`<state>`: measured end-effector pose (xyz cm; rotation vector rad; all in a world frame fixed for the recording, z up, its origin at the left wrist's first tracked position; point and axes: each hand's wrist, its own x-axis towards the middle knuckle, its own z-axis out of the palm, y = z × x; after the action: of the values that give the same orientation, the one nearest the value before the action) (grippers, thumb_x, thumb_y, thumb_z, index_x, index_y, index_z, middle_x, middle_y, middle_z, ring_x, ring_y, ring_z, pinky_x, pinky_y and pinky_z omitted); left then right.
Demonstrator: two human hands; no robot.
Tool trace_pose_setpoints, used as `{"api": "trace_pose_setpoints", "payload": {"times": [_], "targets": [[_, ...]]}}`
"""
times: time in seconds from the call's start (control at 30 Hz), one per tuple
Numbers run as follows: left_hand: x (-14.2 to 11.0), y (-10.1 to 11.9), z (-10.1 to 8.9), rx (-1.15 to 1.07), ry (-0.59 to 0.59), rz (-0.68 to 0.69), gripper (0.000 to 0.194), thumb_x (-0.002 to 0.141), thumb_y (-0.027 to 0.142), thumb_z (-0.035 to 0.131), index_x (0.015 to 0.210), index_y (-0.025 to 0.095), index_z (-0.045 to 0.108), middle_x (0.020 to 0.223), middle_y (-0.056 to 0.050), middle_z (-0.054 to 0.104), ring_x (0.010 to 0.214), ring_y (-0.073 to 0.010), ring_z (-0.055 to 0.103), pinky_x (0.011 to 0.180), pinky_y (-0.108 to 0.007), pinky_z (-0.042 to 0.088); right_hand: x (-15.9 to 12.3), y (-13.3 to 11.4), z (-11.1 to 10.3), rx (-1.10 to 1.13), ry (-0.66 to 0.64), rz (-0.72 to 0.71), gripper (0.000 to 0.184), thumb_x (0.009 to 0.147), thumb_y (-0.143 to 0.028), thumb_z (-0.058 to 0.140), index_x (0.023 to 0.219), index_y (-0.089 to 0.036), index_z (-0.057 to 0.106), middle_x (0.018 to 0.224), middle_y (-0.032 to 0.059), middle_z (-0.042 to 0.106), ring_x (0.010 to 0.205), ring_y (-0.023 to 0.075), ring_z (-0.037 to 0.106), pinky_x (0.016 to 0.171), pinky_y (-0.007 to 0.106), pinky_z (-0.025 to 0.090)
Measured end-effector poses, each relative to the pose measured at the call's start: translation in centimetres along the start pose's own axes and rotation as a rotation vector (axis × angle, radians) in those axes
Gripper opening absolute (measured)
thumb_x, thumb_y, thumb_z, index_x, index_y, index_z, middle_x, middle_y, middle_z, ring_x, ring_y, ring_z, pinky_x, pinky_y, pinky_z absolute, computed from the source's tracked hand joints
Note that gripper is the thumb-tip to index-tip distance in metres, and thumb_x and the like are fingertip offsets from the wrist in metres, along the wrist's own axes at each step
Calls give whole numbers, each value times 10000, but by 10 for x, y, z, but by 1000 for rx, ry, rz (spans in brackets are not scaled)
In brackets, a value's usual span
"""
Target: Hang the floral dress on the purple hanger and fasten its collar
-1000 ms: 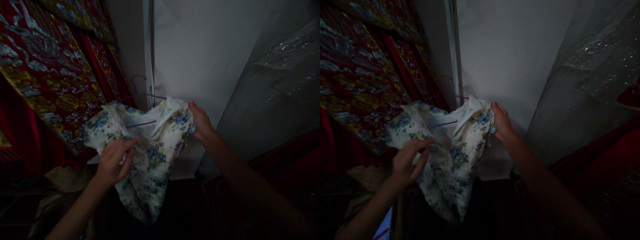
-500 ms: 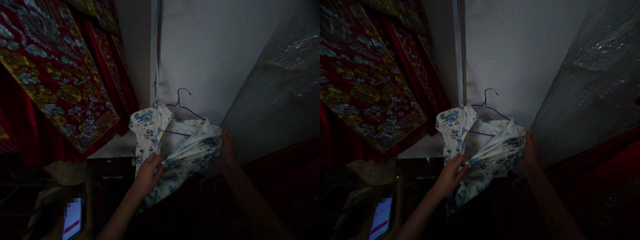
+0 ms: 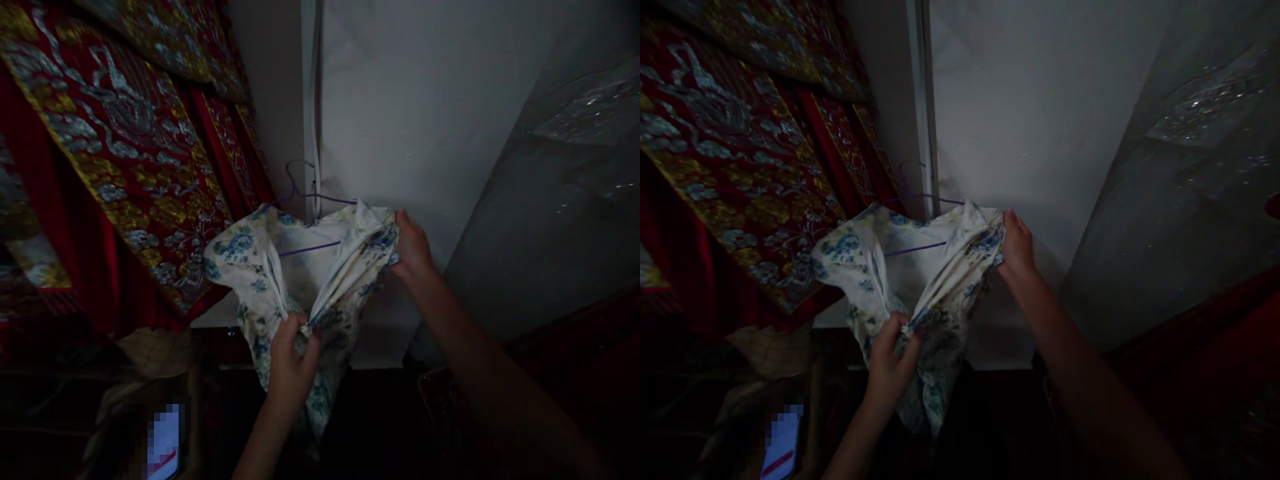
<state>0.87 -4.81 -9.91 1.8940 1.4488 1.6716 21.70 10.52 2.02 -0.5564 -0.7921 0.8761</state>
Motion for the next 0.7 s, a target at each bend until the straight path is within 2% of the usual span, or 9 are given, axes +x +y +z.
{"api": "trace_pose_setpoints", "payload": {"times": [0.13, 0.23, 0.3, 0.4, 0.5, 0.53, 0.6, 0.63, 0.7], "targets": [[5, 10, 3, -167, 72, -49, 120, 842, 144, 583, 939, 212, 566, 762, 26, 525, 696, -141, 535, 667, -234, 417, -2, 1, -34, 26, 98, -18, 247, 872, -457, 652, 856, -211, 666, 749, 8, 682, 761, 214, 704, 701, 348, 571], [-9, 15, 18, -372, 103, -164, 441, 857, 173, 628, 1266, 240, 479, 748, 53, 509, 664, -124, 534, 653, -212, 435, -14, 3, -69, -59, 115, 58, 272, 883, -497, 608, 867, -232, 671, 765, 38, 693, 775, 241, 709, 697, 381, 568], [-23, 15, 30, -513, 171, -271, 594, 863, 216, 664, 1380, 248, 373, 758, 53, 550, 684, -122, 568, 675, -207, 455, -24, 6, -87, -174, 115, 70, 321, 871, -542, 603, 883, -228, 668, 774, 49, 689, 822, 261, 706, 725, 401, 562], [-48, 8, 46, -672, 311, -432, 567, 833, 290, 739, 1296, 236, 416, 758, 43, 623, 690, -115, 611, 714, -211, 484, -53, 17, -101, -457, 185, -120, 362, 836, -529, 649, 975, -195, 663, 955, 78, 699, 998, 270, 667, 871, 418, 529], [-66, -5, 52, -667, 370, -567, 361, 750, 307, 820, 1006, 196, 592, 686, 44, 632, 634, -109, 613, 677, -202, 495, -115, 36, -100, -638, 289, -357, 449, 814, -430, 701, 1186, -199, 601, 1276, 111, 622, 1209, 265, 573, 1037, 423, 438], [-69, -9, 51, -646, 334, -593, 285, 733, 301, 831, 900, 179, 635, 669, 33, 639, 620, -111, 613, 652, -200, 495, -142, 44, -98, -650, 338, -339, 421, 836, -416, 689, 1188, -205, 598, 1283, 109, 614, 1209, 262, 569, 1034, 416, 434], [-70, -14, 47, -622, 210, -592, 185, 725, 279, 828, 747, 156, 691, 670, -3, 676, 628, -129, 632, 629, -210, 504, -195, 57, -93, -637, 365, -193, 240, 899, -417, 639, 1023, -211, 640, 1058, 68, 662, 1031, 233, 618, 923, 361, 473], [-69, -15, 44, -622, 147, -563, 148, 728, 262, 820, 723, 154, 718, 693, -20, 700, 654, -143, 652, 642, -221, 519, -218, 62, -89, -609, 256, -53, 215, 921, -423, 619, 939, -211, 640, 913, 43, 662, 892, 213, 630, 828, 328, 490], [-65, -14, 36, -633, 62, -484, 72, 742, 229, 802, 756, 166, 770, 754, -40, 735, 725, -167, 689, 701, -243, 548, -245, 66, -82, -535, -64, 197, 238, 917, -441, 635, 921, -202, 639, 849, 37, 665, 803, 202, 629, 749, 306, 495]]}}
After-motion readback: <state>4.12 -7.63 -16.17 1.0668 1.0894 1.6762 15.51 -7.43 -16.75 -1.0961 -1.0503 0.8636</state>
